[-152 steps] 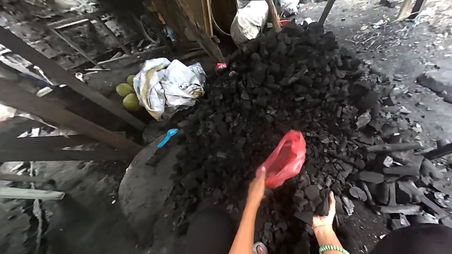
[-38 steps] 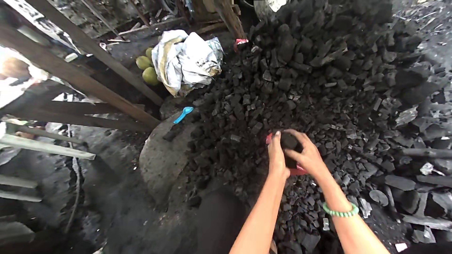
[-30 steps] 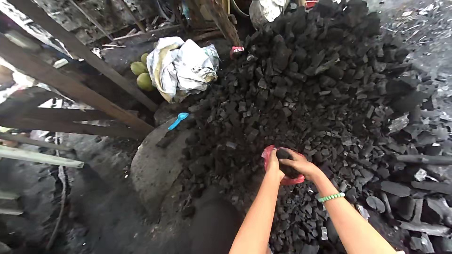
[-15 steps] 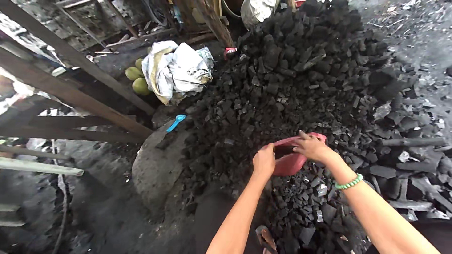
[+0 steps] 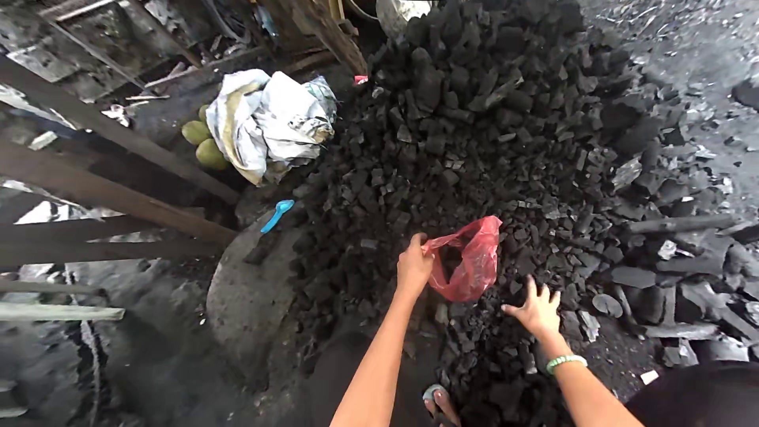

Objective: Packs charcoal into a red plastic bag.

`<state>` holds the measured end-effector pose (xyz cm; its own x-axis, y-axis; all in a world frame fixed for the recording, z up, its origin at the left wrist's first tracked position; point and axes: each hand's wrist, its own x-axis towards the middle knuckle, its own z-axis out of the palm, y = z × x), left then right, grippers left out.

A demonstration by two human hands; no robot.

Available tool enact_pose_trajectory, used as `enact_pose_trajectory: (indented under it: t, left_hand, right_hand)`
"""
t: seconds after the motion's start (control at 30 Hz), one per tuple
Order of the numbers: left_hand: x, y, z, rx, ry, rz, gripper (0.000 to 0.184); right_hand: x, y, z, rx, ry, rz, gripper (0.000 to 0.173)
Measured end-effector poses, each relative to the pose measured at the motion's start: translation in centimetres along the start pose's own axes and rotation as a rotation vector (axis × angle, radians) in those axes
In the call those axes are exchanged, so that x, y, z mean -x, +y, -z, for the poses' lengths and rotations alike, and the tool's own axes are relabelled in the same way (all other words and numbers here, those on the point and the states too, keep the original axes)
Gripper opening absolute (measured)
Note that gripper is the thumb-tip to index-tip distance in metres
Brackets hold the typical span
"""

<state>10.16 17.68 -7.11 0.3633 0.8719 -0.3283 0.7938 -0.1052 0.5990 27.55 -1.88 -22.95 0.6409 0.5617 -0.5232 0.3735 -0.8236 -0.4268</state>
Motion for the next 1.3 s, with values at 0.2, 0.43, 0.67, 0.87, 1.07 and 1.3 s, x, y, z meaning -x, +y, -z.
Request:
enact_pose_trajectory:
  t: [0.2,0.43,0.67,0.87,1.07,1.3]
  left_hand:
    - [0.4,1.6,0.6,0.620,-0.008,-0.096,0.040]
    - [3.8,1.2,2.0,0.830,-0.203,-0.067,0.039]
    - [4.6,0.3,1.0,0.910,-0.280,-0.007,0.047]
    - [6.0,1.2,0.9,0.873,-0.204,-0.064,0.074]
    - [7.4,3.1,0.2,0.910,-0.193,-0.072,0.079]
    - [9.0,4.6,6.3,0.988,-0.053,-0.102,0.079]
  right_hand:
    - [3.0,-1.5,-1.5,0.210,-0.039,0.147,0.078]
    - [1.9,0.1,-0.9,0.103,-0.102,0.051,0.090]
    - [1.2,1.4,-1.4,-0.101,-0.110,0.214,0.063]
    - [3.2,-4.7,4.2,-1.500,0.000,0.040,0.055]
    - [4.9,-14.0,5.4,-1.657,-0.322,0.101,0.047]
    - [7.4,-14.9,9.6,-0.278,-0.274,0.664,0.062]
